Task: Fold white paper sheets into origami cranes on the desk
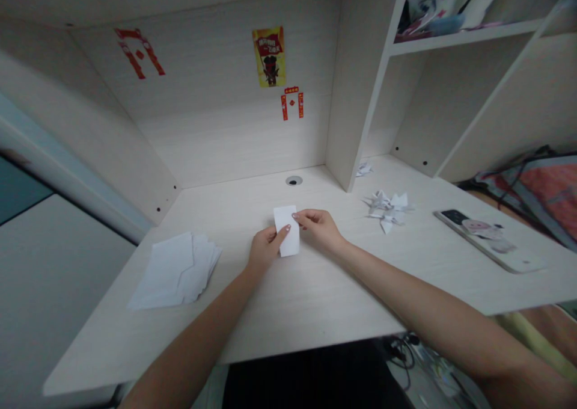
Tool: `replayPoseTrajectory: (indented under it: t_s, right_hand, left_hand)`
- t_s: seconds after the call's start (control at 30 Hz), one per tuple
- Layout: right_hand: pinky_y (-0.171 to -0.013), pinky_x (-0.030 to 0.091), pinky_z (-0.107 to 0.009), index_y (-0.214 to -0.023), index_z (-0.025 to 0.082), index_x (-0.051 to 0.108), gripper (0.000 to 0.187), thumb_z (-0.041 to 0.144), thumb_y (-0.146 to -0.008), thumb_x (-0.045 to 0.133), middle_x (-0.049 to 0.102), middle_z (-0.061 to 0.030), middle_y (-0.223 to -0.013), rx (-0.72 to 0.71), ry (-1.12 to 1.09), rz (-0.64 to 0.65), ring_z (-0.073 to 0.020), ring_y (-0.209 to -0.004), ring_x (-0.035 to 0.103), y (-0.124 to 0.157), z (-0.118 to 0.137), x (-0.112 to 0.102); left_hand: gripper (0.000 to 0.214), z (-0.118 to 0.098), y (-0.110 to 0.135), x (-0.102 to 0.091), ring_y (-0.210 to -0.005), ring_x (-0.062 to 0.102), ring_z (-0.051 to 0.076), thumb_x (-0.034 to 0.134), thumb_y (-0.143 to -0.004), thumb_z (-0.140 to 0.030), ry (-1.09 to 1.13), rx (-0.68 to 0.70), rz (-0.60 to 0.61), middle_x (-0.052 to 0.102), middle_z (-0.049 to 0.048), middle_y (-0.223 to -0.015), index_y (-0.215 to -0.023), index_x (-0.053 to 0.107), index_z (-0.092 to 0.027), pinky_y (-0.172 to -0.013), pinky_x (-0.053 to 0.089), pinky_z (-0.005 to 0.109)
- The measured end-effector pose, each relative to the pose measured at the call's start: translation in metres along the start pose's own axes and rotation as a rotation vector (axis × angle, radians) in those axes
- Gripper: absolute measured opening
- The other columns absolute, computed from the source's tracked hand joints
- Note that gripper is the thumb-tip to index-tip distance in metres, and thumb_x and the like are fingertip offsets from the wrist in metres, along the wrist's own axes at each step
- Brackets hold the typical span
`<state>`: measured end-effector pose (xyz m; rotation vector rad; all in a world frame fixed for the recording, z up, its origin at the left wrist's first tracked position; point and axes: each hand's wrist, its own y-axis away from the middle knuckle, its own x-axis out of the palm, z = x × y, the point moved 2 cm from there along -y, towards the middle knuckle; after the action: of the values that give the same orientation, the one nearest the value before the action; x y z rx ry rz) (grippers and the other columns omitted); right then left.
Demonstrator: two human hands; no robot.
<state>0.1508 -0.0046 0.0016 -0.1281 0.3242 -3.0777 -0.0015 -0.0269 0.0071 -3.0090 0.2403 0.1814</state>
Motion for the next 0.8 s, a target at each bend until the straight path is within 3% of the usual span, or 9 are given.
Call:
replayPoseTrajectory:
  t_s: [0.13, 0.3, 0.4, 0.5, 0.63, 0.8]
  right_hand:
    - [-0.060, 0.037, -0.026, -0.071, 0.015, 0.071, 0.026, 0.040, -0.070, 0.064, 0.066, -0.0034, -0.066, -0.003, 0.035, 0.037, -0.0138, -0.060, 0.052, 0.000, -0.004, 0.002]
    - [-0.063, 0.038, -0.026, -0.075, 0.014, 0.072, 0.032, 0.044, -0.070, 0.064, 0.068, -0.0046, -0.071, 0.053, 0.029, 0.140, -0.0140, -0.063, 0.054, 0.003, -0.010, 0.007]
    - [-0.061, 0.038, -0.026, -0.073, 0.013, 0.072, 0.036, 0.048, -0.071, 0.062, 0.068, -0.0041, -0.069, 0.084, 0.040, 0.226, -0.0135, -0.061, 0.053, 0.005, -0.015, 0.009]
    - [-0.059, 0.038, -0.025, -0.071, 0.013, 0.071, 0.038, 0.049, -0.073, 0.060, 0.067, -0.0034, -0.068, 0.072, 0.071, 0.235, -0.0134, -0.059, 0.053, 0.005, -0.019, 0.010]
    - [-0.058, 0.039, -0.025, -0.073, 0.012, 0.070, 0.040, 0.050, -0.073, 0.059, 0.067, -0.0048, -0.070, 0.061, 0.112, 0.235, -0.0141, -0.060, 0.053, 0.006, -0.018, 0.009]
    - [-0.053, 0.036, -0.024, -0.069, 0.012, 0.069, 0.042, 0.052, -0.074, 0.056, 0.064, -0.0034, -0.063, 0.044, 0.218, 0.265, -0.0130, -0.057, 0.051, 0.011, -0.012, 0.011]
  left_hand:
    - [0.028, 0.000, -0.004, -0.005, -0.060, 0.053, 0.012, 0.061, -0.073, -0.041, 0.022, 0.073, -0.101, 0.061, 0.0006, -0.063, -0.068, 0.063, -0.013, -0.054, 0.039, 0.020]
    - [0.027, 0.002, -0.008, -0.011, -0.056, 0.049, 0.010, 0.064, -0.069, -0.040, 0.050, 0.057, -0.217, 0.058, -0.0012, -0.060, -0.064, 0.063, -0.014, -0.052, 0.037, 0.020]
    - [0.027, -0.001, -0.007, -0.012, -0.053, 0.047, 0.009, 0.064, -0.070, -0.039, 0.056, 0.056, -0.256, 0.055, -0.0028, -0.055, -0.060, 0.062, -0.014, -0.051, 0.036, 0.019]
    - [0.028, -0.004, -0.006, -0.011, -0.051, 0.045, 0.009, 0.064, -0.069, -0.039, 0.084, 0.056, -0.255, 0.052, -0.0035, -0.051, -0.056, 0.060, -0.014, -0.050, 0.035, 0.019]
    - [0.025, -0.002, -0.006, -0.010, -0.054, 0.052, 0.010, 0.068, -0.066, -0.037, 0.167, -0.006, -0.224, 0.061, -0.0011, -0.058, -0.069, 0.066, -0.013, -0.053, 0.039, 0.020]
    - [0.038, 0.005, -0.008, -0.008, -0.067, 0.062, 0.016, 0.074, -0.061, -0.037, 0.279, -0.088, -0.187, 0.071, 0.0074, -0.082, -0.088, 0.069, -0.011, -0.063, 0.048, 0.025]
